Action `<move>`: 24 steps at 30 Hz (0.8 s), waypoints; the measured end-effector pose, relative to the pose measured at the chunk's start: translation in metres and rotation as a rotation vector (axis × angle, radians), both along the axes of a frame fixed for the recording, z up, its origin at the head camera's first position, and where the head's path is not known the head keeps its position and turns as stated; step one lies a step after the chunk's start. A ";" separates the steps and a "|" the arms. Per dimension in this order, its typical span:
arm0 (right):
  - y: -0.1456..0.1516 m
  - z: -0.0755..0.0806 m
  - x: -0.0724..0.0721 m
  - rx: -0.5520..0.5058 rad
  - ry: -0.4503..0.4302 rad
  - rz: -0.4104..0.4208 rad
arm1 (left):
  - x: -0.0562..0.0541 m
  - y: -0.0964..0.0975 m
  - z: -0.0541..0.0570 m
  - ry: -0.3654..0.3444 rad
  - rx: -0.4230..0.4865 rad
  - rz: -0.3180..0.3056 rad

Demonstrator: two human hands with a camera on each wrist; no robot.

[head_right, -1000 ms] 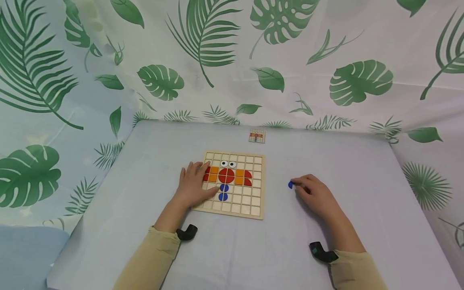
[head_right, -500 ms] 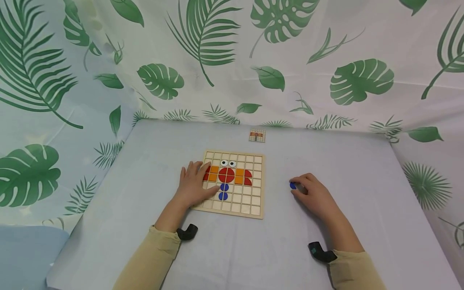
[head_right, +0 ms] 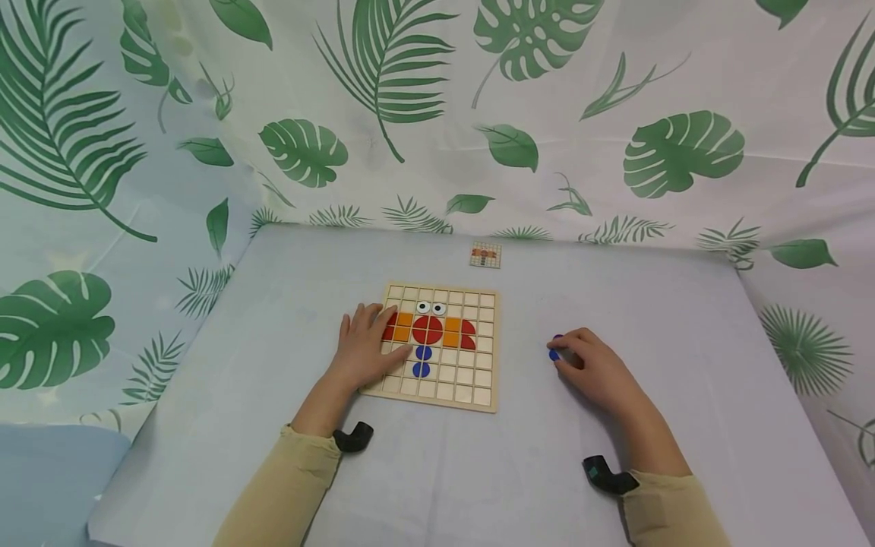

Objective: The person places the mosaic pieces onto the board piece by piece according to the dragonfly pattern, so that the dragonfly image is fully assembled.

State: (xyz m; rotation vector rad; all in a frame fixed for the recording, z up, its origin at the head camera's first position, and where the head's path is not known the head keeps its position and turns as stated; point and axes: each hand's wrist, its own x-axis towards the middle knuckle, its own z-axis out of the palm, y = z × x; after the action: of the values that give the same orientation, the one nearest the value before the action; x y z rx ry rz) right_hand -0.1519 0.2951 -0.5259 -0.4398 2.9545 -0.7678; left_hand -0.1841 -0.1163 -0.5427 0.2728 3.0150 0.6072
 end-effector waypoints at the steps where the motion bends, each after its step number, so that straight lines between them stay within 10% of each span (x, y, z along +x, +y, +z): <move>1: 0.000 0.000 0.000 -0.002 0.001 -0.006 | 0.000 0.000 0.000 -0.001 0.000 -0.001; 24: -0.001 -0.006 -0.001 -0.007 0.077 -0.026 | -0.006 -0.008 -0.002 0.028 0.022 -0.007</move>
State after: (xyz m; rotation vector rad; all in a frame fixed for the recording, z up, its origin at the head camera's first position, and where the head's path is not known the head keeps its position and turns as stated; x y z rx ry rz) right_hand -0.1528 0.2936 -0.5318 -0.4423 3.0349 -0.7808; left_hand -0.1898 -0.1243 -0.5443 0.2951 3.0342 0.6412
